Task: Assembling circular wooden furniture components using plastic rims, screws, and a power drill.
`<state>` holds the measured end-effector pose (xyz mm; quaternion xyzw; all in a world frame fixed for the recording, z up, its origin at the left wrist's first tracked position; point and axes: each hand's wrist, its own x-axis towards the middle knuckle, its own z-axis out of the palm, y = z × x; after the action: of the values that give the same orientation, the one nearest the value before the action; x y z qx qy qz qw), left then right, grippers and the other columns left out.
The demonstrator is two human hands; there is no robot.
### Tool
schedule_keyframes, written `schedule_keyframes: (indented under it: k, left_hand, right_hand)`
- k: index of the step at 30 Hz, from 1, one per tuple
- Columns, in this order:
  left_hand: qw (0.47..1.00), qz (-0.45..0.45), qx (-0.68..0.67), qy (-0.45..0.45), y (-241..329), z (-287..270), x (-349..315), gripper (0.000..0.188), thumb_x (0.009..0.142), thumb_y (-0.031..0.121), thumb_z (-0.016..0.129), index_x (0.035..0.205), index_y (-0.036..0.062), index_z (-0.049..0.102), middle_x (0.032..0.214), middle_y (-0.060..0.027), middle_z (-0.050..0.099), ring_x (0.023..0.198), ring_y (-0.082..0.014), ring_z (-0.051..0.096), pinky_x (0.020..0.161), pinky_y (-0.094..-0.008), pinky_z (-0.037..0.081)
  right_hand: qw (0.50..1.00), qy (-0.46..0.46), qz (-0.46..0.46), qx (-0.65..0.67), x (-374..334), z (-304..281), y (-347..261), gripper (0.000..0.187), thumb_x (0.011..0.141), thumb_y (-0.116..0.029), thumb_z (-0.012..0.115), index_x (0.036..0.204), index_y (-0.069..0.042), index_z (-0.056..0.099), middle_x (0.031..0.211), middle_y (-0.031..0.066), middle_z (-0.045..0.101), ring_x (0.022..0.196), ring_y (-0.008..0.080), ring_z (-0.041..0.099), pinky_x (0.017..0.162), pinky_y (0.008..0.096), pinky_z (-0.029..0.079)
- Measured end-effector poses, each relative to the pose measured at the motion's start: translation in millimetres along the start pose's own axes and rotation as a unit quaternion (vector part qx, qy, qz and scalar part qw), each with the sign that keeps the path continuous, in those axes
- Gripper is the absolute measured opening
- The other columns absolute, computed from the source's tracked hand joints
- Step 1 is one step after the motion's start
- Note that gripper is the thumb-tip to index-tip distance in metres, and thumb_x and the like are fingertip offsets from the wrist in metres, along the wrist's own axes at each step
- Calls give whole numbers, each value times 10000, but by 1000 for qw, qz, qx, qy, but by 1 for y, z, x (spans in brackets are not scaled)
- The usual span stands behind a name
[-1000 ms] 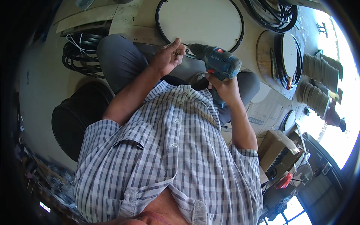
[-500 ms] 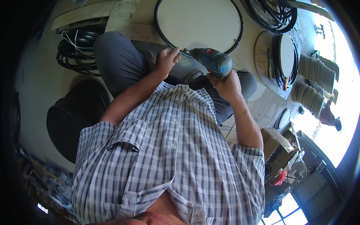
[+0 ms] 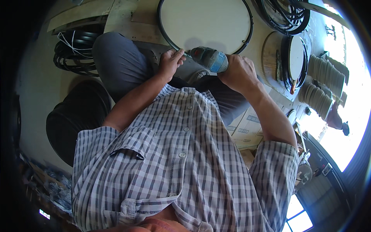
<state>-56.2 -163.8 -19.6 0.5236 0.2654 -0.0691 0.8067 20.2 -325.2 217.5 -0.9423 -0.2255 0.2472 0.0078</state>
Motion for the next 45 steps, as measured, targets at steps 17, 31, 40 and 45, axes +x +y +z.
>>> schedule_keyframes:
  k: [17, 31, 40, 45]
  left_hand:
    - [970, -70, -231, -41, 4, -37, -9, 211, 1002, 27, 435, 1181, -26, 534, 1145, -165, 650, 1103, -299, 663, 971, -406, 535]
    - [971, -93, -194, -103, 27, -45, -22, 189, 1043, 159, 519, 1182, 58, 596, 1022, -109, 700, 828, -175, 663, 726, -292, 520]
    - [926, -141, -311, -163, 45, -24, -20, 200, 1006, 249, 625, 1017, 56, 678, 791, -14, 604, 567, -60, 405, 519, -223, 339]
    - [917, -154, -329, -163, 51, -17, -20, 214, 1004, 265, 626, 1010, 55, 663, 775, 4, 593, 572, -57, 415, 523, -221, 340]
  right_hand:
    - [885, 147, 39, 440, -54, 135, 11, 249, 816, -17, 728, 1060, -20, 676, 908, 32, 681, 828, 133, 621, 747, 289, 505]
    - [843, 120, 12, 525, -61, 136, -1, 317, 808, 28, 720, 1108, -1, 623, 894, 67, 677, 695, 129, 622, 638, 284, 511]
    - [719, 125, 31, 683, -63, 127, -14, 272, 825, 43, 687, 1081, 3, 603, 856, 33, 647, 631, 92, 596, 556, 252, 479]
    - [716, 123, 20, 686, -65, 132, -10, 259, 834, 78, 671, 1078, 21, 607, 930, 70, 657, 639, 116, 612, 562, 267, 505]
